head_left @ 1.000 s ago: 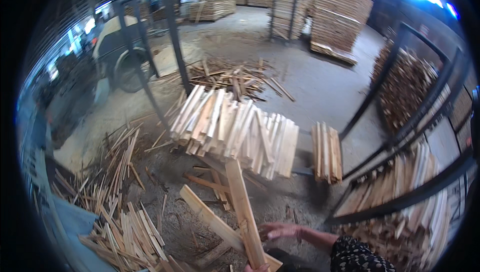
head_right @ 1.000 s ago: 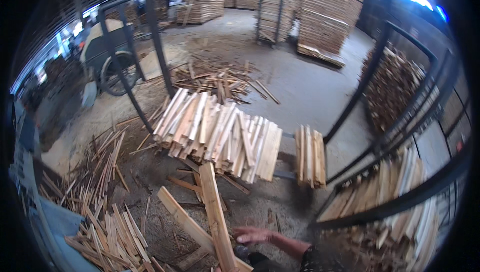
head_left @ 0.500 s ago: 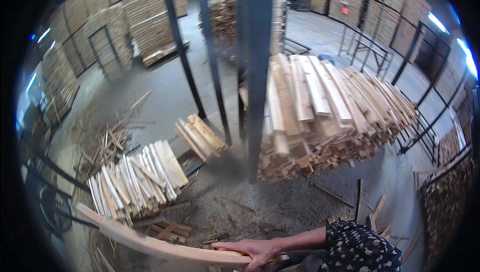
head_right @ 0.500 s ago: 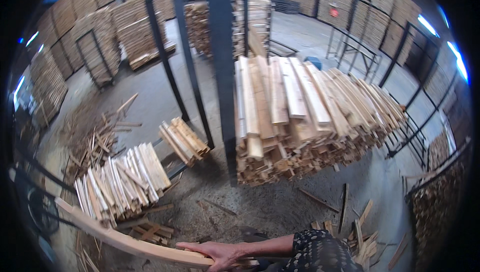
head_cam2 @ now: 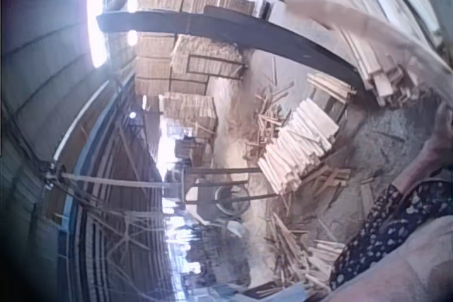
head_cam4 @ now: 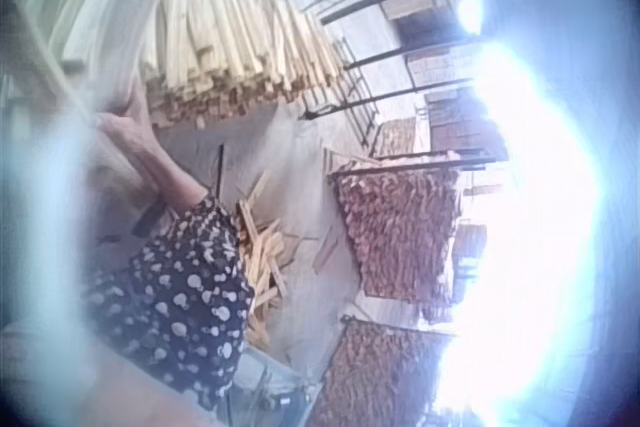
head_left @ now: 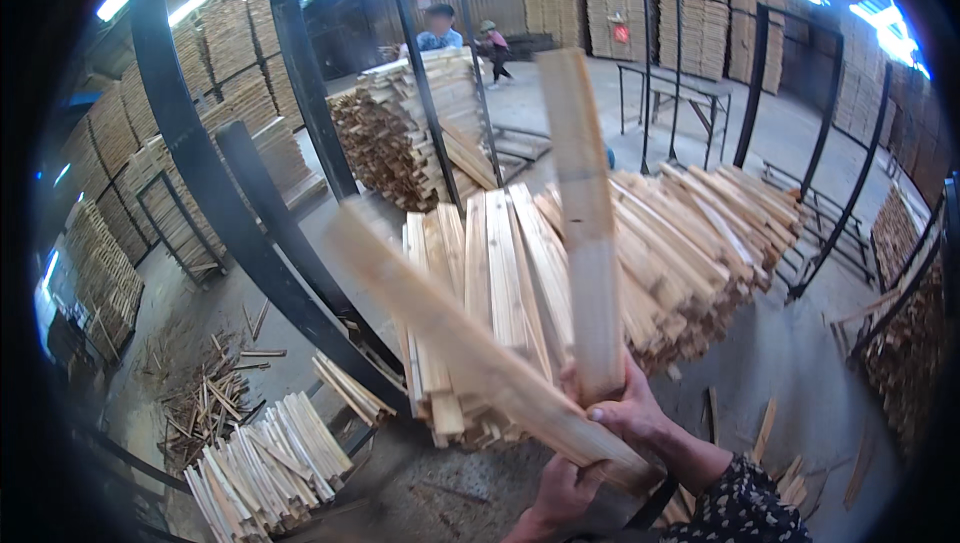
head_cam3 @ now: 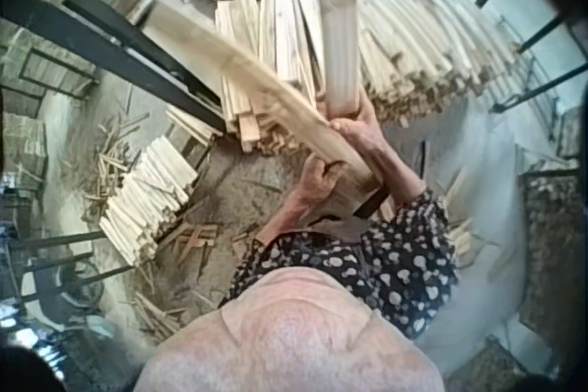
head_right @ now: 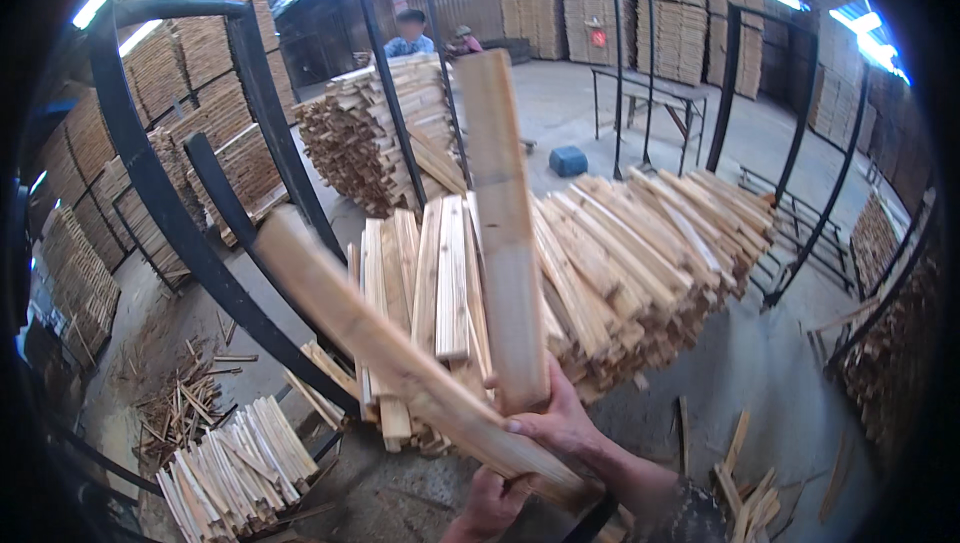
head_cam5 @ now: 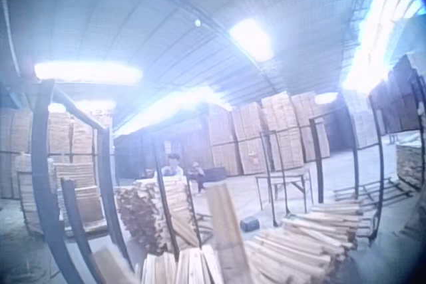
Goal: The person gathers wooden planks from a pile on the floor and stacks them onto a metal rack. The person repeatedly picks up bundles of wood and places them in an organized stack.
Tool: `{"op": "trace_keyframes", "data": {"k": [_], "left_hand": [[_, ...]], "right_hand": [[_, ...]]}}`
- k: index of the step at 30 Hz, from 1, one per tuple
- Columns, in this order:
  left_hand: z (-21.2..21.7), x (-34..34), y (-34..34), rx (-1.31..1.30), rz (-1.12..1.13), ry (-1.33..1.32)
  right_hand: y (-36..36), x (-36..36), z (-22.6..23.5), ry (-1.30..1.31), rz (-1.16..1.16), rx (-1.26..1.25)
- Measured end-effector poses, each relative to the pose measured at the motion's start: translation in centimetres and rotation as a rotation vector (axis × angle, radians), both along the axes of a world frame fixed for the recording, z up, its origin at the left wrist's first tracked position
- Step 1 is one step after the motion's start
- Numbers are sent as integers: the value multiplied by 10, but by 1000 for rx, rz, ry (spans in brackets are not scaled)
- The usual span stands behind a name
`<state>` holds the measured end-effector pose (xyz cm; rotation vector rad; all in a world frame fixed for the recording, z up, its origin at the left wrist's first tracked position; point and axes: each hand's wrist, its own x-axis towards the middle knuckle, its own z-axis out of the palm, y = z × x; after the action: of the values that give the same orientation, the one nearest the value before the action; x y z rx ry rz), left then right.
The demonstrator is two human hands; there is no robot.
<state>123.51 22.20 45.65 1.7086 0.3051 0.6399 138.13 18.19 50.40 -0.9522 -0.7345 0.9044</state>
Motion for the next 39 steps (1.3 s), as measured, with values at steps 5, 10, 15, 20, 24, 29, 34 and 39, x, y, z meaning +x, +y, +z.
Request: {"op": "trace_keyframes", "data": {"k": [5,10,15,20,24,29,34,39], "left_hand": [[4,59,5,264,-152,103],[27,144,57,256,22,83],[2,218,44,540,107,297],[-72,168,-46,-192,-776,314],[-95,101,-51,-583,-786,121],[-123,-15,-17,-288,-27,271],[-214,-179,-36,-280,760,377],[-254,-333,-133,-777,1323,354]], "right_hand": [[-24,42,7,-68,-195,14],[21,114,-6,-470,-262,-263],[54,245,-47,-1139,-134,-744],[62,260,-88,-1031,-268,-823],[93,230,-89,-1206,-240,-1010],[88,135,-62,-1221,-542,-337],[43,-53,-128,-973,61,-287],[48,-194,-186,-828,834,-733]]}}
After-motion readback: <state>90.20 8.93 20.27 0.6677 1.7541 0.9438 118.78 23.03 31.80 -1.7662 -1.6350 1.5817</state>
